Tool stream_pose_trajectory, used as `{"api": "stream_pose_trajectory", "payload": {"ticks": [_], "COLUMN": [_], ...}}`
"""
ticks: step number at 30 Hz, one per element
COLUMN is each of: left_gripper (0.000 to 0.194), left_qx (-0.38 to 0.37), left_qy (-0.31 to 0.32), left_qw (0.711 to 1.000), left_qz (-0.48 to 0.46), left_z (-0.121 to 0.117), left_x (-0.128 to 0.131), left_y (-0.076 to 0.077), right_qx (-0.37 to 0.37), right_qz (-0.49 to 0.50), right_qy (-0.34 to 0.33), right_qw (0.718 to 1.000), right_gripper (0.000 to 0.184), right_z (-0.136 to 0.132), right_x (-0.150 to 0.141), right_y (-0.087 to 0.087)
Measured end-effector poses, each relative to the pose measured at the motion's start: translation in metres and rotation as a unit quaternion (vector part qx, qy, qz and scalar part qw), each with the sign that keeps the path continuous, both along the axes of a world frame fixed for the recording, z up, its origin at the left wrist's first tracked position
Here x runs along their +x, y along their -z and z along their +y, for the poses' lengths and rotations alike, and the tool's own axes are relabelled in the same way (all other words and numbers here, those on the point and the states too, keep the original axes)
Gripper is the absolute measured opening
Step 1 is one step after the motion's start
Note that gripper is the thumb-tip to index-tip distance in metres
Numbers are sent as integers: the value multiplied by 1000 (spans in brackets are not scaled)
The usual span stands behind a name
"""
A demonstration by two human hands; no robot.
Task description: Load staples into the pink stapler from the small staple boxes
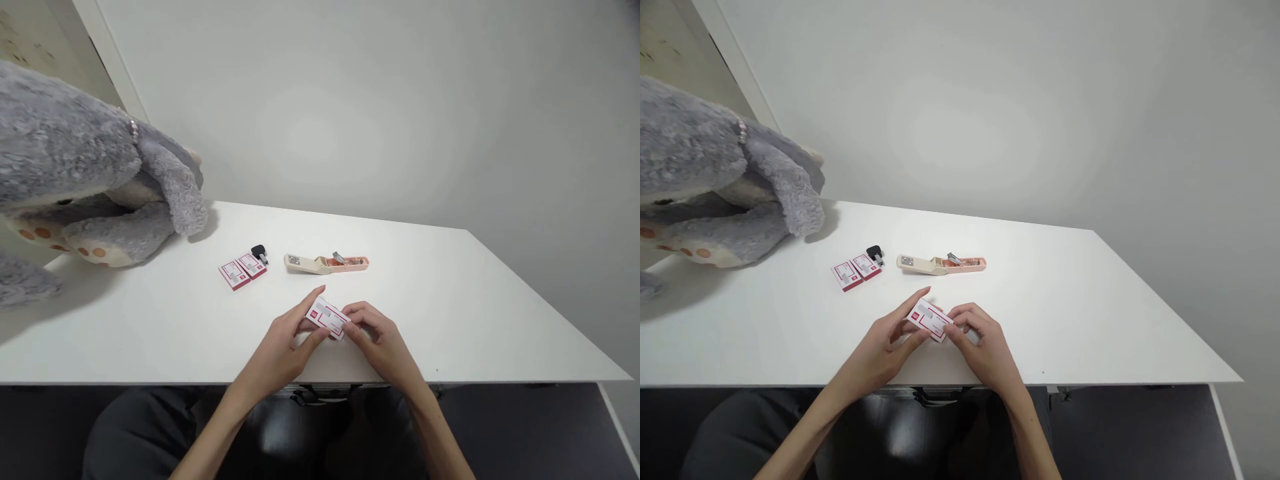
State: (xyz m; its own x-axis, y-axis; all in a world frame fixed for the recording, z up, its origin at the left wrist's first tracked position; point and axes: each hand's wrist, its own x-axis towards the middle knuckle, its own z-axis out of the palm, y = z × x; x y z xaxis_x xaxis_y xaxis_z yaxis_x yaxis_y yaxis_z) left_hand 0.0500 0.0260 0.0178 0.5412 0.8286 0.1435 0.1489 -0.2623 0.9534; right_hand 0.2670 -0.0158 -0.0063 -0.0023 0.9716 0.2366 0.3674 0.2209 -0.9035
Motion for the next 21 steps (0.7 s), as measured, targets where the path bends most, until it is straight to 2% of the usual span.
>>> {"api": "stream_pose_trajectory", "payload": {"ticks": [3,8,12,17,21], "left_gripper": [76,96,89,75,62], "left_qx": [15,105,117,99,207], "left_qy": [16,-23,-48,-98,-192], "left_qw": [1000,992,987,988,953], "left_qz": [3,70,101,73,107], "left_z": [0,0,-1,-1,6], "left_x": [0,0,2,2,-15], "left_y": [4,6,8,9,6], "right_qx": [4,4,6,12,3], "right_qz": [6,11,4,10,9], "right_qy": [-5,-34,-55,-33,-30], "right_qw": [1000,999,998,999,999], "right_gripper": [27,29,32,33,31], "right_z": [-1,-2,-3,-3,-2], "right_x": [0,-1,-3,-3,-3], "right_y": [-1,-5,-9,-8,-7]}}
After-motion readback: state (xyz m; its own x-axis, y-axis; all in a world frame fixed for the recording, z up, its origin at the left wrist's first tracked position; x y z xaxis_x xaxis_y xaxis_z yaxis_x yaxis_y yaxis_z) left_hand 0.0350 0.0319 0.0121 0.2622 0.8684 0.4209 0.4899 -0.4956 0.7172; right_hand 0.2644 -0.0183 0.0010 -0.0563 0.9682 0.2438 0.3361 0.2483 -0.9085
